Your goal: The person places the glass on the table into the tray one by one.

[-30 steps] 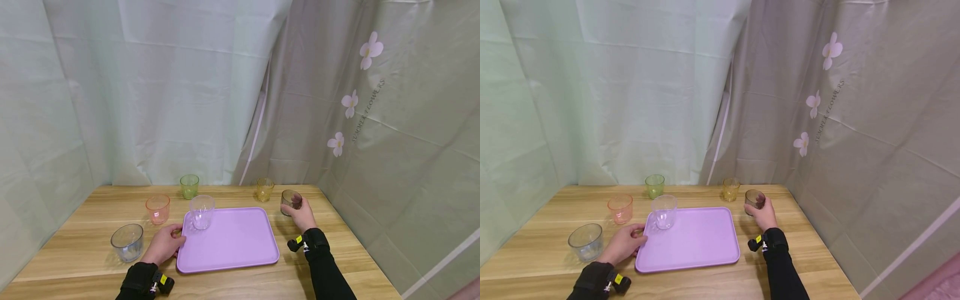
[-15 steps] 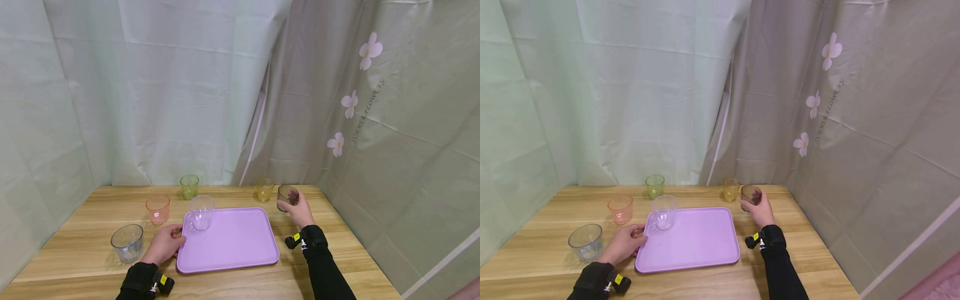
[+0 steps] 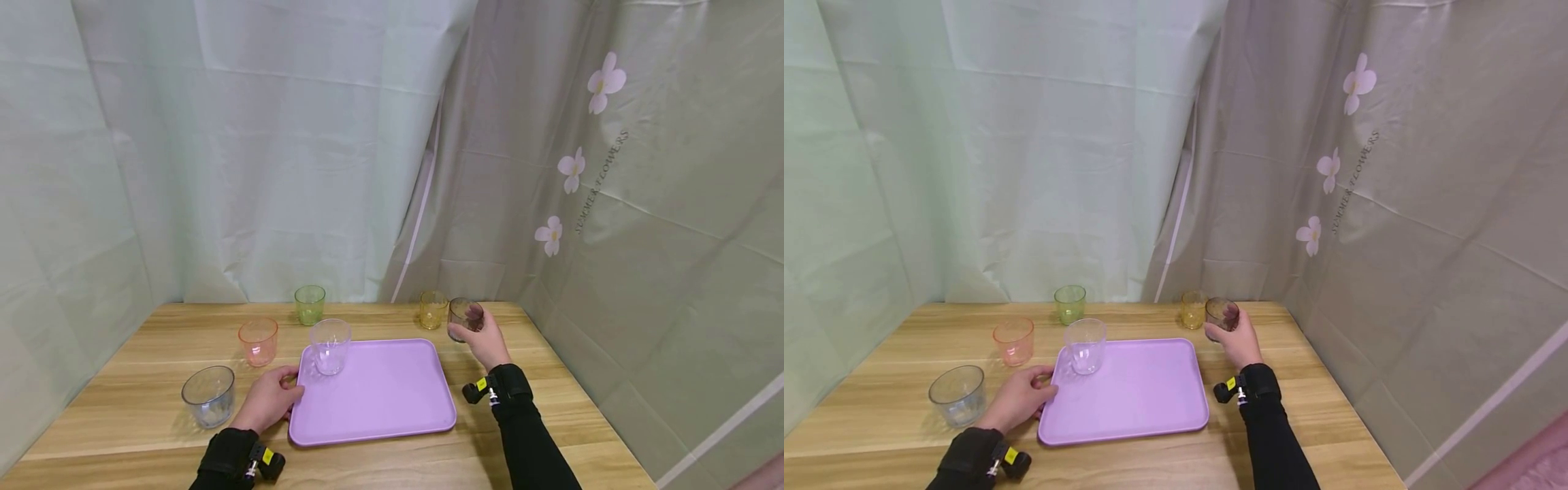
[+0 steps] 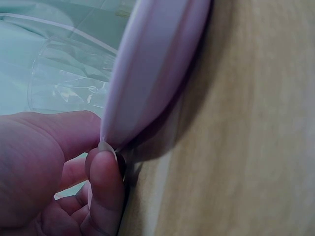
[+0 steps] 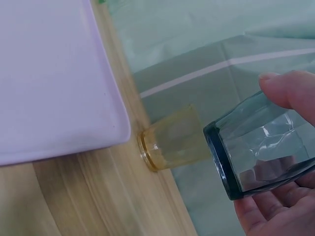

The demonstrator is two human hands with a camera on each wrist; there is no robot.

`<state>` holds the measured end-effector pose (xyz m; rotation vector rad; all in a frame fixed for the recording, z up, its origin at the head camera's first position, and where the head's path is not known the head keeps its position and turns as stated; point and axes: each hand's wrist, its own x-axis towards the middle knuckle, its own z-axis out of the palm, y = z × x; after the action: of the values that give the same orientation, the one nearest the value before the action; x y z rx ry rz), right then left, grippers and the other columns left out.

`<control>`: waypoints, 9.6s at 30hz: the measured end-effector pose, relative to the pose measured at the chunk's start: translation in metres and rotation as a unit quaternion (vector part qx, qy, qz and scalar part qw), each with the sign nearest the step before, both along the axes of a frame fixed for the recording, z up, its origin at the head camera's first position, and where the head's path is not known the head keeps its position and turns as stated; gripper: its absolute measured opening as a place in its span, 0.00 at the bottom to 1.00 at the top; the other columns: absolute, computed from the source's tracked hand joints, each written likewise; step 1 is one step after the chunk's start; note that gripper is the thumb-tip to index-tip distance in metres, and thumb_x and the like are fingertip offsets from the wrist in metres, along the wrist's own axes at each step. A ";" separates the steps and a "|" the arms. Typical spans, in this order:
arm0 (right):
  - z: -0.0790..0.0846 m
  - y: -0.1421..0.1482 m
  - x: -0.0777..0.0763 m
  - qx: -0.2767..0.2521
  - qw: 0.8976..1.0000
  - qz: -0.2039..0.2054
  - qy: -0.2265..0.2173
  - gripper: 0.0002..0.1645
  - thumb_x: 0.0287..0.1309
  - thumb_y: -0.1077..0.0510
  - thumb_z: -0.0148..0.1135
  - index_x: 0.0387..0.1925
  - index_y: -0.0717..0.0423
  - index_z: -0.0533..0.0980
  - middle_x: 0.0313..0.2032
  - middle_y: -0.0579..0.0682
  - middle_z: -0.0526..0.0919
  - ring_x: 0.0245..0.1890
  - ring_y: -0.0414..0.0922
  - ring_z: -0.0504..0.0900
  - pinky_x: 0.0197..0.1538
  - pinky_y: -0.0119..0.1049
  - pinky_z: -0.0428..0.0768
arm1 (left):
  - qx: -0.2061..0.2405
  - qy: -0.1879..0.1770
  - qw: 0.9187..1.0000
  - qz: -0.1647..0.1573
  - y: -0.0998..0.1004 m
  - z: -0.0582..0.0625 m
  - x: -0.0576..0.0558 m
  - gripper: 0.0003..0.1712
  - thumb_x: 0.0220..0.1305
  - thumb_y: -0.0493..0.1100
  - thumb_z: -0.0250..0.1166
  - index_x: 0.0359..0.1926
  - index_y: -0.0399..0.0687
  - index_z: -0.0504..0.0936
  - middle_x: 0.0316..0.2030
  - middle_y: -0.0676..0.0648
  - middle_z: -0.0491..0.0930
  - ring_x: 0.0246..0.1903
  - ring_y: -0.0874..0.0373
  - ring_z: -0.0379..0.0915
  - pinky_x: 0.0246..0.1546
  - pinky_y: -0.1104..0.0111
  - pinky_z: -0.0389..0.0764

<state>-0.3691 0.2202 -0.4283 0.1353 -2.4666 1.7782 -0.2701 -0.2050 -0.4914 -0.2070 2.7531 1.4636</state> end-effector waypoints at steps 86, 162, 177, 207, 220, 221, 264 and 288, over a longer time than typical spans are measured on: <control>-0.014 -0.083 -0.006 -0.039 0.998 0.057 -0.005 0.51 0.62 0.57 0.80 0.80 0.64 0.63 0.73 0.67 0.73 0.73 0.60 0.74 0.77 0.56 0.73 | 0.006 -0.004 1.000 0.005 0.003 0.006 0.004 0.33 0.72 0.37 0.68 0.74 0.29 0.74 0.31 0.45 0.75 0.25 0.55 0.79 0.26 0.66 0.82; -0.052 -0.145 -0.001 0.062 0.990 0.123 0.012 0.48 0.60 0.59 0.80 0.74 0.72 0.65 0.67 0.69 0.79 0.69 0.62 0.79 0.75 0.58 0.76 | 0.004 -0.009 1.000 0.007 0.003 0.003 0.002 0.33 0.72 0.37 0.69 0.74 0.30 0.75 0.31 0.45 0.75 0.25 0.55 0.78 0.27 0.65 0.83; -0.049 -0.148 0.004 0.064 0.991 0.120 -0.001 0.49 0.61 0.58 0.81 0.75 0.71 0.65 0.67 0.69 0.79 0.69 0.62 0.79 0.76 0.59 0.74 | 0.000 -0.009 1.000 0.007 0.003 0.003 0.003 0.32 0.73 0.37 0.68 0.74 0.30 0.74 0.31 0.44 0.76 0.26 0.55 0.79 0.27 0.65 0.83; -0.044 -0.142 0.003 0.056 0.990 0.128 -0.007 0.57 0.58 0.56 0.84 0.78 0.71 0.60 0.69 0.68 0.76 0.70 0.63 0.78 0.76 0.58 0.74 | 0.004 -0.011 1.000 0.005 0.003 0.005 0.002 0.33 0.72 0.37 0.68 0.75 0.30 0.74 0.31 0.44 0.75 0.25 0.54 0.79 0.27 0.66 0.84; -0.034 -0.131 0.005 0.035 0.990 0.133 -0.015 0.59 0.60 0.55 0.82 0.81 0.69 0.57 0.76 0.71 0.70 0.77 0.68 0.72 0.78 0.60 0.73 | -0.003 0.000 1.000 0.004 0.002 0.000 0.001 0.33 0.72 0.36 0.68 0.74 0.29 0.74 0.31 0.44 0.76 0.23 0.55 0.79 0.26 0.65 0.83; -0.033 -0.131 0.005 0.033 0.990 0.133 -0.016 0.59 0.60 0.55 0.82 0.82 0.68 0.57 0.76 0.70 0.70 0.77 0.68 0.72 0.78 0.60 0.73 | -0.003 0.002 1.000 0.004 0.002 0.000 0.001 0.33 0.72 0.36 0.68 0.73 0.29 0.74 0.31 0.44 0.76 0.23 0.55 0.79 0.26 0.65 0.84; -0.013 -0.117 0.003 0.016 0.992 0.120 -0.017 0.56 0.63 0.53 0.80 0.81 0.65 0.58 0.77 0.70 0.68 0.79 0.70 0.68 0.79 0.64 0.71 | -0.002 0.003 1.000 0.004 0.002 0.004 0.002 0.33 0.72 0.36 0.68 0.74 0.29 0.74 0.31 0.45 0.75 0.24 0.55 0.79 0.26 0.66 0.83; -0.016 -0.094 -0.004 0.000 0.996 0.089 -0.011 0.53 0.71 0.44 0.73 0.82 0.65 0.58 0.78 0.70 0.67 0.79 0.67 0.69 0.79 0.62 0.72 | 0.001 -0.002 1.000 0.004 0.003 0.004 0.003 0.33 0.72 0.36 0.68 0.74 0.29 0.74 0.31 0.44 0.76 0.24 0.55 0.79 0.26 0.65 0.84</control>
<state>-0.3728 0.1265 -0.4440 0.3490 -2.5417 1.8560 -0.2666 -0.2019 -0.4870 -0.2218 2.7501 1.4674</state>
